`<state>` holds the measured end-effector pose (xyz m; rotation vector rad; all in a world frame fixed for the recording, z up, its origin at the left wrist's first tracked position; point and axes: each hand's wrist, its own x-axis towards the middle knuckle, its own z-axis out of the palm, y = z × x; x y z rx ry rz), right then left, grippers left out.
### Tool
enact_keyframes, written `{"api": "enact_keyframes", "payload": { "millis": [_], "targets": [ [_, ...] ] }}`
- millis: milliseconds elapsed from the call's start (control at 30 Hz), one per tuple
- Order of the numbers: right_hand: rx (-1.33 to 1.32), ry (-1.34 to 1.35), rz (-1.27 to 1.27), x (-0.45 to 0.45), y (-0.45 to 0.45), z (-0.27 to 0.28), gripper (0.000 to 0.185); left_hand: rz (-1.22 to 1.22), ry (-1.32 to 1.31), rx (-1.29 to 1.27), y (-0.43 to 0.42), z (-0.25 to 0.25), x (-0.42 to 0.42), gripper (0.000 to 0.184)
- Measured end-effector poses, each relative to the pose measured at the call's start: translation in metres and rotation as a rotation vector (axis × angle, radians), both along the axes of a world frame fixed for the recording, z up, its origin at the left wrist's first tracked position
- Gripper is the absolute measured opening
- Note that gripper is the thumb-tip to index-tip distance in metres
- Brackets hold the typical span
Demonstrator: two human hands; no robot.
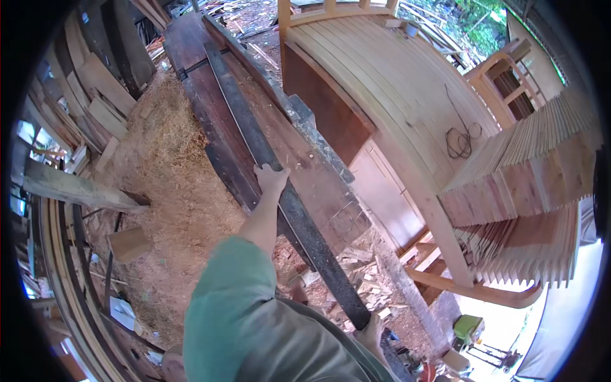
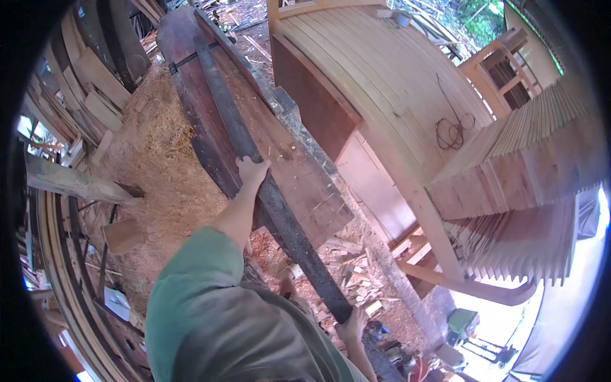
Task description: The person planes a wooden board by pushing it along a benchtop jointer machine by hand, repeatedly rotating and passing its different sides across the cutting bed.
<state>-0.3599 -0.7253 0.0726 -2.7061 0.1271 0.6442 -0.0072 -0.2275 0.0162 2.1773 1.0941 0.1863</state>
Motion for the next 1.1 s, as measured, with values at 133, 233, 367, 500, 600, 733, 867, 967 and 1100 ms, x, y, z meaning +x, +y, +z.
{"api": "enact_keyframes", "payload": {
  "millis": [133, 233, 367, 500, 600, 733, 867, 967, 1100],
  "targets": [
    [-0.058, 0.16, -0.088, -0.019, -0.03, 0.033, 0.085, 0.004, -0.044, -0.026, -0.058, 0.007, -0.038, 0.088],
    [-0.152, 0.212, -0.247, -0.053, -0.071, 0.039, 0.095, -0.029, -0.033, -0.156, -0.12, -0.012, -0.083, 0.101],
    [-0.363, 0.233, -0.352, -0.097, -0.127, 0.001, 0.1, -0.287, 0.213, -0.009, -0.134, 0.077, -0.102, 0.088],
    [-0.378, 0.148, -0.351, -0.089, -0.132, 0.005, 0.101, -0.437, 0.212, 0.16, -0.103, 0.089, -0.077, 0.074],
    [-0.374, 0.112, -0.442, -0.066, -0.137, 0.0, 0.097, -0.564, 0.188, 0.203, -0.092, 0.071, -0.068, 0.065],
    [-0.309, 0.136, -0.353, -0.02, -0.102, 0.019, 0.088, -0.679, 0.237, 0.183, -0.045, 0.064, -0.05, 0.044],
    [-0.324, 0.075, -0.305, 0.019, -0.044, -0.014, 0.084, -0.635, 0.174, 0.269, 0.041, 0.035, -0.033, 0.039],
    [-0.338, 0.151, -0.244, 0.101, 0.086, 0.027, 0.098, -0.654, 0.152, 0.326, 0.12, 0.018, -0.004, 0.039],
    [-0.035, 0.046, 0.055, 0.203, 0.276, 0.025, 0.108, -0.674, -0.296, 0.326, 0.255, -0.002, 0.094, 0.036]
  ]
}}
